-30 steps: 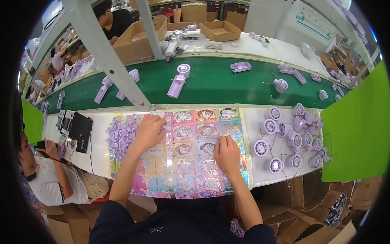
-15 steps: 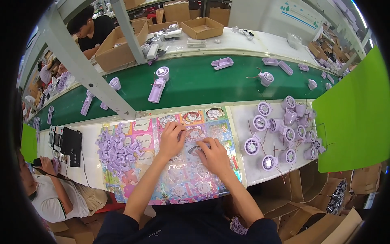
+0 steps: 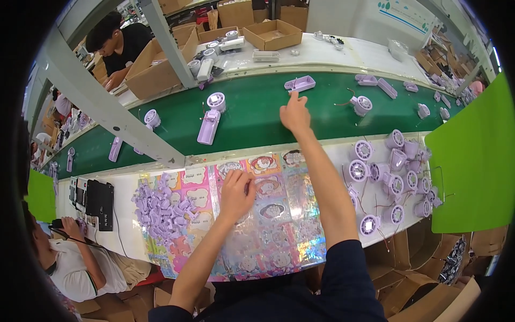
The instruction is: The person assembles portable fans by attaching plastic hinges to fan head units, connecting the fan heads to handle housings, and placing the assembled fans onto the conveyor belt.
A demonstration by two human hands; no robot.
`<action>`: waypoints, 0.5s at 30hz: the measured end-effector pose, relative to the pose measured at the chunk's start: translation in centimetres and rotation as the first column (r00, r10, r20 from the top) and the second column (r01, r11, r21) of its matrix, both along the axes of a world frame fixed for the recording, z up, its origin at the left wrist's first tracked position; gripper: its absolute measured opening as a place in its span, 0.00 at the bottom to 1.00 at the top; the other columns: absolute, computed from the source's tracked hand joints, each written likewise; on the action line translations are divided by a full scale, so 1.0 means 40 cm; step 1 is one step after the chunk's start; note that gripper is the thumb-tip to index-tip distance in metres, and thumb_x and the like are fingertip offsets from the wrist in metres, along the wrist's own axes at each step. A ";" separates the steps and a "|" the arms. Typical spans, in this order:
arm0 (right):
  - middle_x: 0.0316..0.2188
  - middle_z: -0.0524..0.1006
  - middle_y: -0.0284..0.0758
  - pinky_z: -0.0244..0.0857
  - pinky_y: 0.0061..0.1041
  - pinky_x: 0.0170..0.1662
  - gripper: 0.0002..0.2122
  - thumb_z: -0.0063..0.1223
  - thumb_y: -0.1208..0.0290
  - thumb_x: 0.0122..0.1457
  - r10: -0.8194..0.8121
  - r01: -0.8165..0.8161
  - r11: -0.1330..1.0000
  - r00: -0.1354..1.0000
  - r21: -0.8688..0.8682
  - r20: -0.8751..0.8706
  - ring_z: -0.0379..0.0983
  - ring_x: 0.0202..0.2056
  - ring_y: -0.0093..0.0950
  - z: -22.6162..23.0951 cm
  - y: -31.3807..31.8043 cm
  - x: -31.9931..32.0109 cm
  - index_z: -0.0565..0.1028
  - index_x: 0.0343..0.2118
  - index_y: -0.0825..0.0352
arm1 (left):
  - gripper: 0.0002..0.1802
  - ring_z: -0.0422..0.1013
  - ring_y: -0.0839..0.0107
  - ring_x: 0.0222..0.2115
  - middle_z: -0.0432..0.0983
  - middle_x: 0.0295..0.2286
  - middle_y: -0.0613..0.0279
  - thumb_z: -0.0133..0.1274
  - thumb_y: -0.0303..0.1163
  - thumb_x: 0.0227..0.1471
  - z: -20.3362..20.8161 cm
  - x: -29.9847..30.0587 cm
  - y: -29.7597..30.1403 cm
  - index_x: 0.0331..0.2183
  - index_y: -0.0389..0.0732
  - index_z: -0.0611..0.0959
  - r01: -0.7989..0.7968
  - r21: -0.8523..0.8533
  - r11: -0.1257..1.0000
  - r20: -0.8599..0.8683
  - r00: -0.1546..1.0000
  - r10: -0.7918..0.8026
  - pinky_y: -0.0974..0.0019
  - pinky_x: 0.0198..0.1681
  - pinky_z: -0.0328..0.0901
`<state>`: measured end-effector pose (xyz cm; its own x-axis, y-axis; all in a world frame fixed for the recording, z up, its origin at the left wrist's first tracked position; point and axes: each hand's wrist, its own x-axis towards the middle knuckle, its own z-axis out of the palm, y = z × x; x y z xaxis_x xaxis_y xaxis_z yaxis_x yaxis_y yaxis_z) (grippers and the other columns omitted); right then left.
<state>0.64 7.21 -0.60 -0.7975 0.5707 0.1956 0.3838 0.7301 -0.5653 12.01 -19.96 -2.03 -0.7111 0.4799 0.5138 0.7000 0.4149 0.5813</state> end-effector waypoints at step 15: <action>0.38 0.81 0.44 0.73 0.44 0.45 0.11 0.52 0.65 0.55 0.432 -0.461 0.875 0.881 0.145 0.194 0.79 0.41 0.46 0.082 -0.045 0.098 0.82 0.34 0.64 | 0.14 0.69 0.51 0.37 0.73 0.32 0.51 0.58 0.25 0.44 0.010 0.005 -0.004 0.37 0.35 0.79 -0.026 0.048 0.998 0.004 1.000 0.026 0.52 0.41 0.67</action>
<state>4.58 5.39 2.69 -0.9866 0.1123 0.1180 0.0615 0.9277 -0.3683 12.21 -20.12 -1.62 -0.7252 0.4358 0.5331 0.6870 0.4048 0.6036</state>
